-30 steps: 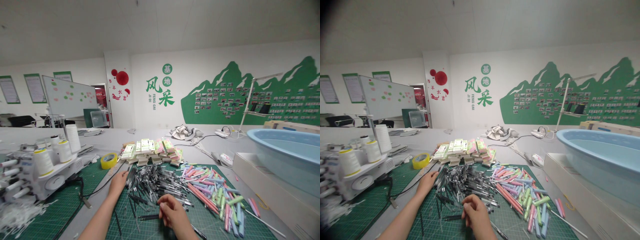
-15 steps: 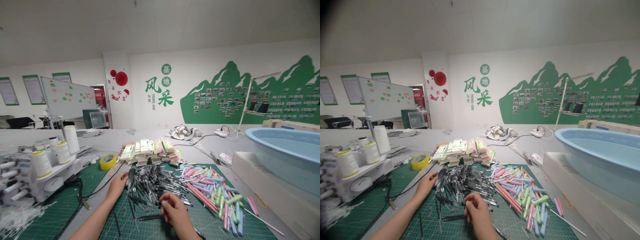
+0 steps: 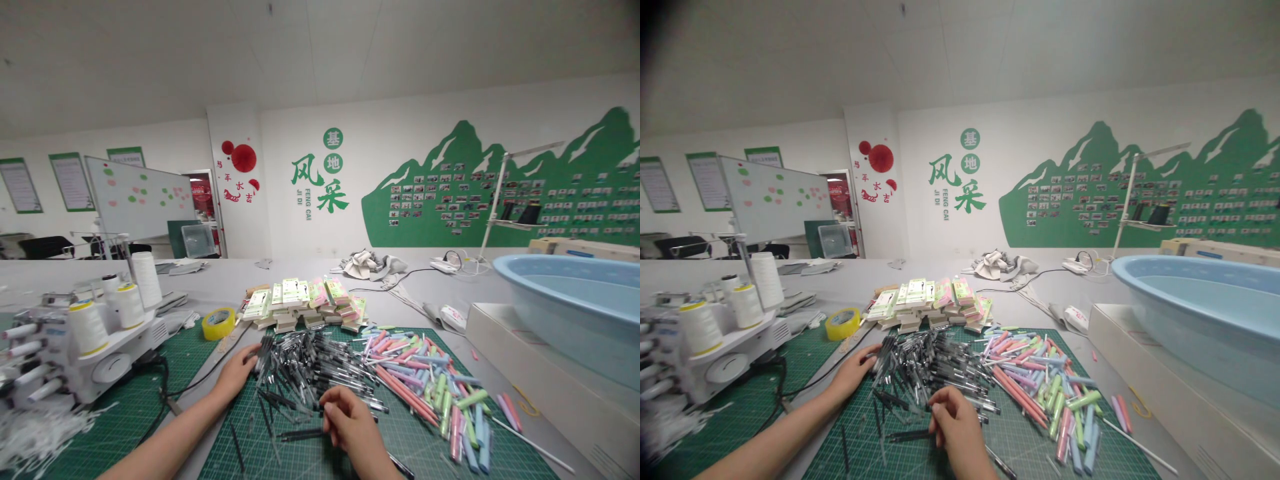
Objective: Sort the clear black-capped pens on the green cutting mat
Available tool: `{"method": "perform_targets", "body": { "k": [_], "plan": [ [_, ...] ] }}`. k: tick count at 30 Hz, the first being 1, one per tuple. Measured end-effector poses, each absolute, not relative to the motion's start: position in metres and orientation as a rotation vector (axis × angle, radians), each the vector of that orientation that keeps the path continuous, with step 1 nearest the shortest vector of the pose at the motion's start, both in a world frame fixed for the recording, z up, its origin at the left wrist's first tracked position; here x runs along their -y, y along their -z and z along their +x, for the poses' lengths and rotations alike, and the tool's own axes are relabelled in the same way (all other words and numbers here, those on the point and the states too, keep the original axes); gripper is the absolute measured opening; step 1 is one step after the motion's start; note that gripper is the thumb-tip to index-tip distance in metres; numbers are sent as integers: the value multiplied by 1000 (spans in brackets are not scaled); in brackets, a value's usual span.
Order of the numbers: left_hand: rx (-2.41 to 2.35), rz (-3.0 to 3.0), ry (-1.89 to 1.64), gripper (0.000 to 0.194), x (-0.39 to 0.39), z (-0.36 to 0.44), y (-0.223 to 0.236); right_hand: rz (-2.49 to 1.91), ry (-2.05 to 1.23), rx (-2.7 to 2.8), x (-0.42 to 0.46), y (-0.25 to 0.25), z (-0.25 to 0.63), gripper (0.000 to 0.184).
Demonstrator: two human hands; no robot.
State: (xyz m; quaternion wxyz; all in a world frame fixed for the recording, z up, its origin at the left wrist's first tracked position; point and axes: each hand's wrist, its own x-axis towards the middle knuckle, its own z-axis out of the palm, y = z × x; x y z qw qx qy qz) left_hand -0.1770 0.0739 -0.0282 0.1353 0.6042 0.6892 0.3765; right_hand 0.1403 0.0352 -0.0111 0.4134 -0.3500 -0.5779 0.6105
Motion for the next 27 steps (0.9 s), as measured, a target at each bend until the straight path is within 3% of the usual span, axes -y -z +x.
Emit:
{"method": "perform_targets", "body": {
  "k": [15, 27],
  "plan": [
    [-2076, 1763, -1097, 46, -84, -178, 38, -860, -1538, 1447, -35, 11, 142, 18],
    [-2184, 1670, -1143, 37, -94, -174, 35, -841, -1513, 1427, -38, 9, 144, 18]
  ]
}}
